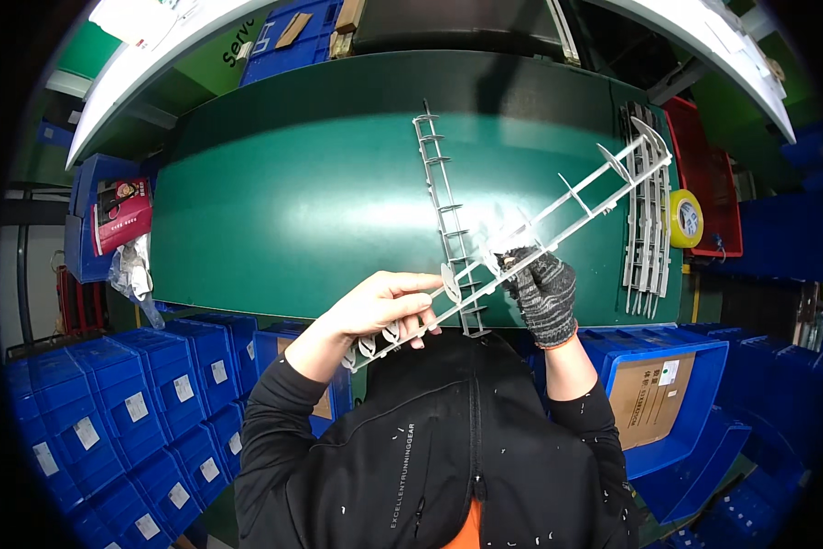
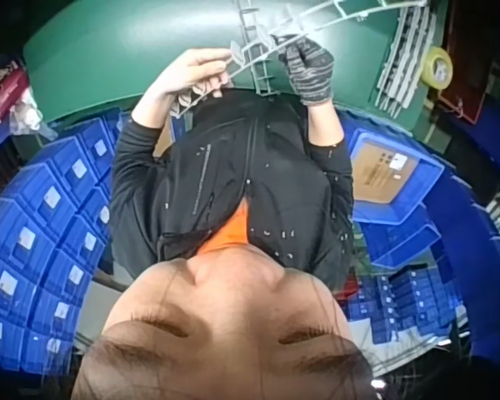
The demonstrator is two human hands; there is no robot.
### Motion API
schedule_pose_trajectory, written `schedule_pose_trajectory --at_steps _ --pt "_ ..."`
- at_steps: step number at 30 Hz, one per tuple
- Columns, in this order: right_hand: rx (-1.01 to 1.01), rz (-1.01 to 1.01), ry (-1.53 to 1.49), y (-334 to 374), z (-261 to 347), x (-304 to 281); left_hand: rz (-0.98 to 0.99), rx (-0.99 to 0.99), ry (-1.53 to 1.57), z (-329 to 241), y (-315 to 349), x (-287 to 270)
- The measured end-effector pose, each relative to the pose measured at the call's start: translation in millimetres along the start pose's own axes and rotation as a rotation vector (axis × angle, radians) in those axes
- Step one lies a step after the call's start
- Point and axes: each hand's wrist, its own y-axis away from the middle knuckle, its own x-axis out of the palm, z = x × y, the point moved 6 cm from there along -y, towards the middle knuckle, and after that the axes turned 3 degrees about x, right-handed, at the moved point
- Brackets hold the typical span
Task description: The person places a sheet of cardboard into a plastic crate, then trims plastic components using a knife and stacks them on the workbench.
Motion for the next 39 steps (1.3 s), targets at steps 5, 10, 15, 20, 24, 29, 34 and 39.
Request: schedule_pose_trajectory --at_steps 5,10,15,20,24,29,34,39 --pt "0.118 -0.043 -0.093 9 -4 0 -0.063 0.045 0.008 -2 2 5" --pt "0.593 -0.186 -0.472 23 -34 -1 -0.101 0.105 -0.015 0 3 0" --pt "0.431 -0.098 -0.238 26 -21 -3 -0.048 0.240 0.006 0 -3 6" --pt "-0.056 0.008 0.274 -1 10 3 -0.169 0.413 -0.386 -7 -14 8" --pt "-0.088 0.063 0.350 2 16 12 -0.294 0.433 -0.664 -17 -10 15" --pt "-0.007 0.150 0.169 10 11 23 -0.430 0.492 -0.833 -19 -16 16" --pt "0.206 -0.148 -0.067 14 -13 11 -0.540 0.576 -1.064 -26 -16 30" --pt "0.327 -0.194 -0.276 3 -3 16 -0.585 0.631 -1.219 -38 -16 46"
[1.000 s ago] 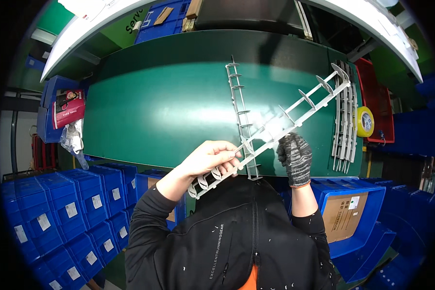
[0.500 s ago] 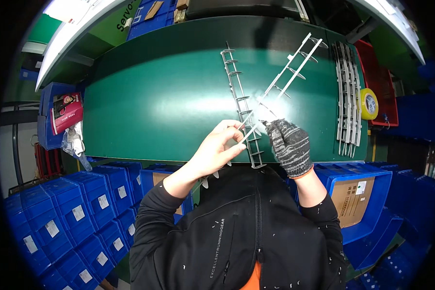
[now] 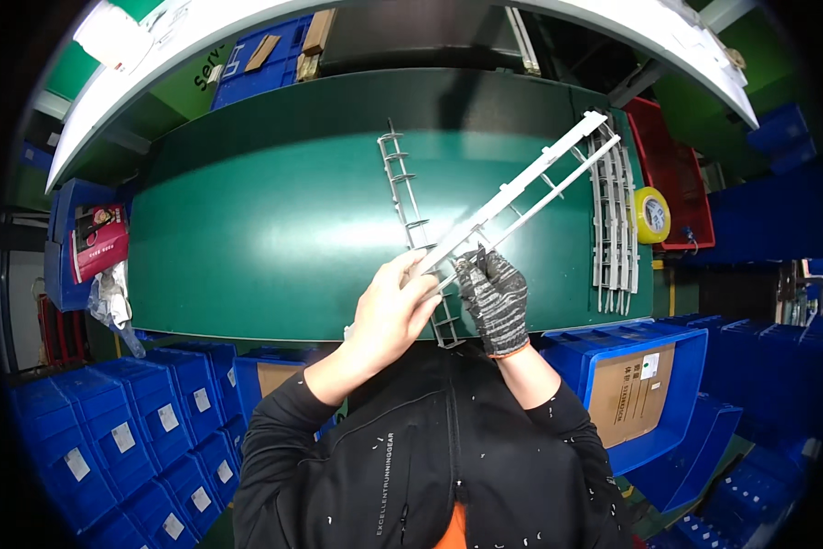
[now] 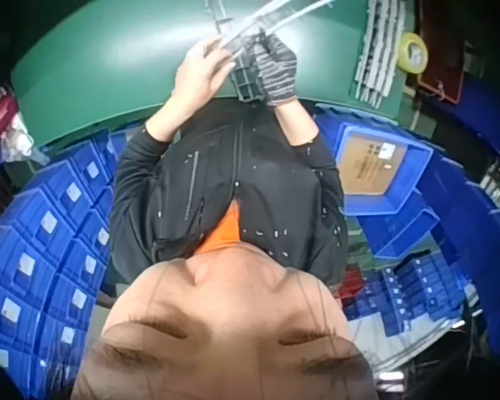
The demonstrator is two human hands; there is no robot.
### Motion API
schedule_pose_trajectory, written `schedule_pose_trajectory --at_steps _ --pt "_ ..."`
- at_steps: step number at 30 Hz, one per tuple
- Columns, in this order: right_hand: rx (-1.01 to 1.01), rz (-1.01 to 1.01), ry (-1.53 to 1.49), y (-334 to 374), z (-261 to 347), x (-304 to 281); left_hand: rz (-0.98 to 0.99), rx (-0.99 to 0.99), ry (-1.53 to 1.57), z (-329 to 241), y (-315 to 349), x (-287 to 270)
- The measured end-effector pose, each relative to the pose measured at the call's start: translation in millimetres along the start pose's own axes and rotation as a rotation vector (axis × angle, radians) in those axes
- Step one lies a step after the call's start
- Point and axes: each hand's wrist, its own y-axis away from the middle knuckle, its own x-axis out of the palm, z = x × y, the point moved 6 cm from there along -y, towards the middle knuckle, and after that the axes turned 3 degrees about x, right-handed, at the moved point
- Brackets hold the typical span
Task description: The person places a sheet of cardboard into a plastic crate, then trims plastic components using a knife and stacks them on the workbench.
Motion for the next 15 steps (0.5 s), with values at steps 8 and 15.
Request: schedule_pose_trajectory --at_steps 8,15 --pt "0.092 0.043 -0.292 6 8 -4 0.052 -0.260 0.585 64 31 -20" --pt "-0.003 0.124 -0.200 -3 2 -2 0.021 -0.294 0.980 72 27 10"
